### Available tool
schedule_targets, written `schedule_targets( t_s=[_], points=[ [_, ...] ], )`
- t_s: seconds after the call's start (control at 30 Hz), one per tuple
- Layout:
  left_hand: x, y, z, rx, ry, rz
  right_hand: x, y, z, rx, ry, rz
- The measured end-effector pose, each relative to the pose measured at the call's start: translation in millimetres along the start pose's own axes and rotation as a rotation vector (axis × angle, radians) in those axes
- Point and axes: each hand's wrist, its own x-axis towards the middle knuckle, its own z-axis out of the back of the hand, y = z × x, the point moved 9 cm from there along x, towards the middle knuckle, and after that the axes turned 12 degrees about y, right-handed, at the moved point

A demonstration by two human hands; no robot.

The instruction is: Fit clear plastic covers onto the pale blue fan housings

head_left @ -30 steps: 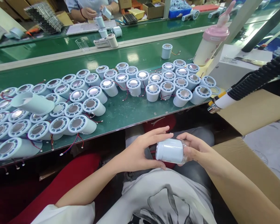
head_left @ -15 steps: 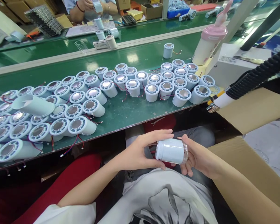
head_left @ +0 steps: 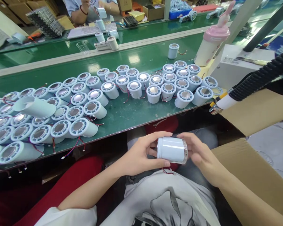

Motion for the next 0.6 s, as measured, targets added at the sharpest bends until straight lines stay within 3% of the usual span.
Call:
schedule_targets(
  t_s=[0.1,0.17,0.23,0.33,0.4,0.6],
  points=[
    [0,5,-2.1,-0.073,0.025,0.053,-13,33,-1,-0.404,-0.038,0.34],
    [0,7,-3.4,-0.089,0.054,0.079,-19,46,-10,-0.595,-0.01,0.473],
    [0,3,-2.9,-0.053,0.072,0.051,-16,39,-8,-0.498,0.015,0.395],
    [-2,-11,-1.6,0.056,0.085,-0.057,-9,13,-4,-0.058,0.067,0.158],
    [-3,-14,-2.0,0.057,0.102,-0.066,-9,5,-7,0.149,0.098,0.093],
    [-2,10,-9.6,-0.154,0.153,0.075,-7,-5,-2,0.127,0.031,-0.031]
  ],
)
